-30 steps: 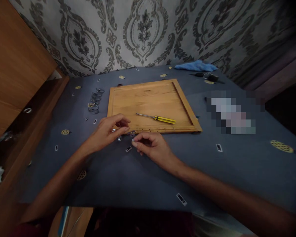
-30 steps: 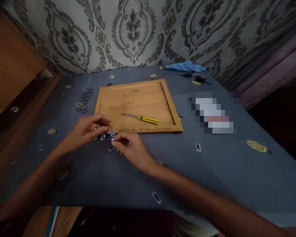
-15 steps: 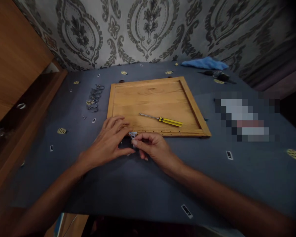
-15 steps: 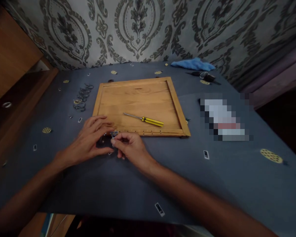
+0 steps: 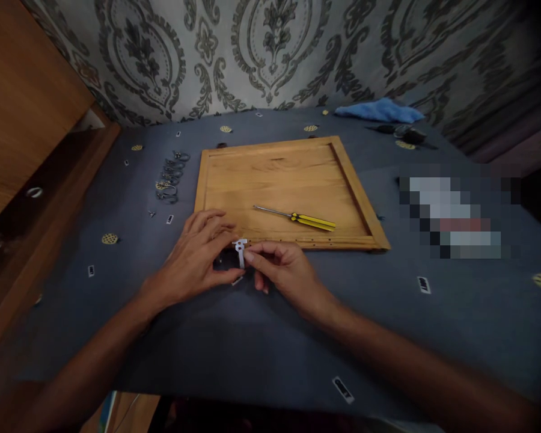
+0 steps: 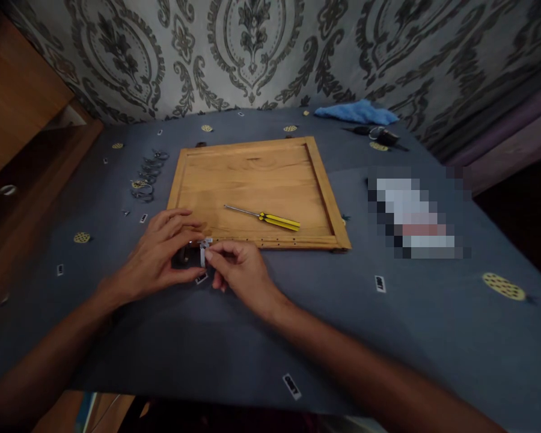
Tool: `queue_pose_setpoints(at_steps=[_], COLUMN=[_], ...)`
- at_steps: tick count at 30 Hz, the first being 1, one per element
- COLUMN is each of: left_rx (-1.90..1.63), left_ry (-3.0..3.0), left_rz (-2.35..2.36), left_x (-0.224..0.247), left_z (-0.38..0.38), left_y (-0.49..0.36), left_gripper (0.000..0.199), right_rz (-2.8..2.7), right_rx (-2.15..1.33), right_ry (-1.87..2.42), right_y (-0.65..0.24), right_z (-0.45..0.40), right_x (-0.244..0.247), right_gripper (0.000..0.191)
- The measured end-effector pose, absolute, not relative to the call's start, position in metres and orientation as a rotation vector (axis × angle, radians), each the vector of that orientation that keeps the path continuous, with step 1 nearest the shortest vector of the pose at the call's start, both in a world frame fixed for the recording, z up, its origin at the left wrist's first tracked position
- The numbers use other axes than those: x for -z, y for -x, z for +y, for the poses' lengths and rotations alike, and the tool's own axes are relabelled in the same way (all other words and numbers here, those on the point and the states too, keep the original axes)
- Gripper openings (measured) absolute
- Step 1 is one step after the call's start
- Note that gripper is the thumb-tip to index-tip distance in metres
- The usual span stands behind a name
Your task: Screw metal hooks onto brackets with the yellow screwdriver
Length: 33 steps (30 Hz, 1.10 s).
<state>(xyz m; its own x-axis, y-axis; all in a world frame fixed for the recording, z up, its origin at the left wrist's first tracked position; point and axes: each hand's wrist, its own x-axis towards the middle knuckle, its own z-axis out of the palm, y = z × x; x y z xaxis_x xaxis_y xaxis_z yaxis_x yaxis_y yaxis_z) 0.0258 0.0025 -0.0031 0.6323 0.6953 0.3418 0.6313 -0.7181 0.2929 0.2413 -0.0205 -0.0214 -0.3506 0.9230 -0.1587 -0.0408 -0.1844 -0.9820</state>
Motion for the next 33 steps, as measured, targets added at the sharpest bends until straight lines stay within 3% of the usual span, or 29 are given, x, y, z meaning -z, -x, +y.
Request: queue_pose_setpoints(at_steps=[5, 8, 16, 33], left_rx=[-0.647, -0.647, -0.599, -0.596], left_ry=[-2.668, -2.672, -2.653, -2.604], left_rz=[1.179, 1.175, 1.243, 1.233], left_x=[0.006, 0.009, 0.012, 0.012], left_z=[0.008, 0.009, 0.009, 0.009], left_y=[-0.023, -0.023, -0.021, -0.022], left_gripper=[0.040, 0.040, 0.041, 0.042], right_rz=[-1.910, -2.093, -2.295, -2.347], right_rx=[-0.600, -0.256, -0.233, -0.190], right_ry=[1.050, 0.955, 0.814, 0.798], right_y=[-0.257, -0.263, -0.263, -0.263], right_z=[-0.020, -0.015, -0.009, -0.009], right_x=[0.027, 0.032, 0.046, 0.047], right_gripper=[0.022, 0.023, 0.034, 0.036])
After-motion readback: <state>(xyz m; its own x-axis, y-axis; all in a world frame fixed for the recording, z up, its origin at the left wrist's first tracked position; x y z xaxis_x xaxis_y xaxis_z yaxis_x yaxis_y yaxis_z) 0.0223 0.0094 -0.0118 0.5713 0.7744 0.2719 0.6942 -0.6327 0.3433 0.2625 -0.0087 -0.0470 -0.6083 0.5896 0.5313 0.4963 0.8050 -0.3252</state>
